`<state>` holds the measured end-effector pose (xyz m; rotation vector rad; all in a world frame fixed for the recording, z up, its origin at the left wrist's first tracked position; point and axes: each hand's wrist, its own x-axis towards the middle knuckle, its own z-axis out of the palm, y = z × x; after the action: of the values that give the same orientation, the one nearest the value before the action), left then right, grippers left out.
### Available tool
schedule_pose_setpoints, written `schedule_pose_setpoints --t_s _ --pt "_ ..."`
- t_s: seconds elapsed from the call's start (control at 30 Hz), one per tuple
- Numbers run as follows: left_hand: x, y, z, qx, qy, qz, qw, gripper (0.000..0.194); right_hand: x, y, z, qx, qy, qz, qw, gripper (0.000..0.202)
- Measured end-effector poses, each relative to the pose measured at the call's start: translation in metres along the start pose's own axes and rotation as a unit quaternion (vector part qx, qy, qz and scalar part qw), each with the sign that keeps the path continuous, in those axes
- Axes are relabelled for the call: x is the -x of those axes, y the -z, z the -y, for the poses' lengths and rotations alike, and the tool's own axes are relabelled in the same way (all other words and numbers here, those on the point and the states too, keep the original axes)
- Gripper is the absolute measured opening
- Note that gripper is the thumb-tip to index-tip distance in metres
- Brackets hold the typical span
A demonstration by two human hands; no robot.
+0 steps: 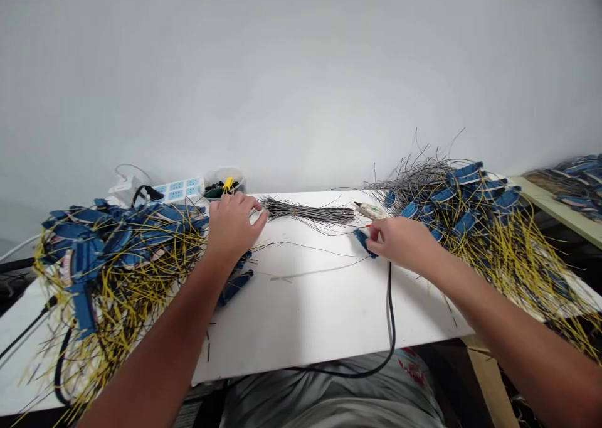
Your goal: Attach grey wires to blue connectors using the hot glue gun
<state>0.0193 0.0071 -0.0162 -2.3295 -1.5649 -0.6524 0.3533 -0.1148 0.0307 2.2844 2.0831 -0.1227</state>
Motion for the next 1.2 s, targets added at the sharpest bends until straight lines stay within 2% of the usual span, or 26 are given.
schedule_pose_setpoints --t_s 0.1,0.17,0.33,0.4,0.47,0.6,0.7,0.8,0.93,1.07,1.2 --pt "0.000 0.000 0.000 0.008 -0.011 -0.010 1.000 0.026 0.014 0.023 -0.006 -0.029 0.011 -0.082 0.996 0.020" --pt "0.000 -0.002 0.002 0.012 -0.022 -0.009 1.000 0.026 0.023 0.043 -0.010 -0.057 0.045 -0.150 0.986 0.019" --pt "0.002 -0.007 0.005 0.017 -0.029 0.028 0.999 0.026 0.044 0.094 -0.015 -0.087 0.123 -0.347 0.926 0.010" --pt "0.001 -0.006 0.005 0.017 -0.025 0.039 0.999 0.027 0.047 0.106 -0.016 -0.082 0.147 -0.391 0.905 0.008" --pt "0.000 -0.005 0.004 0.019 -0.023 0.042 0.999 0.028 0.044 0.109 -0.015 -0.092 0.175 -0.385 0.901 0.009" --pt "-0.001 -0.003 0.002 0.028 -0.020 0.042 0.999 0.028 0.020 0.088 -0.007 -0.133 0.189 -0.289 0.929 0.017" --pt "-0.001 -0.002 0.001 0.048 -0.031 0.046 0.997 0.029 -0.007 0.058 0.006 -0.174 0.185 -0.235 0.938 0.018" --pt "0.000 0.001 -0.002 0.103 -0.075 0.044 0.991 0.033 -0.032 0.024 0.021 -0.212 0.186 -0.211 0.936 0.016" --pt "0.002 0.010 -0.012 0.196 -0.142 0.072 0.968 0.039 -0.051 -0.015 0.042 -0.253 0.196 -0.235 0.918 0.014" --pt "0.007 0.015 -0.026 0.278 -0.178 0.103 0.938 0.034 -0.053 -0.045 0.059 -0.301 0.214 -0.279 0.886 0.013" --pt "0.010 0.008 -0.036 0.339 -0.183 0.109 0.916 0.026 -0.050 -0.063 0.068 -0.350 0.215 -0.251 0.876 0.014"
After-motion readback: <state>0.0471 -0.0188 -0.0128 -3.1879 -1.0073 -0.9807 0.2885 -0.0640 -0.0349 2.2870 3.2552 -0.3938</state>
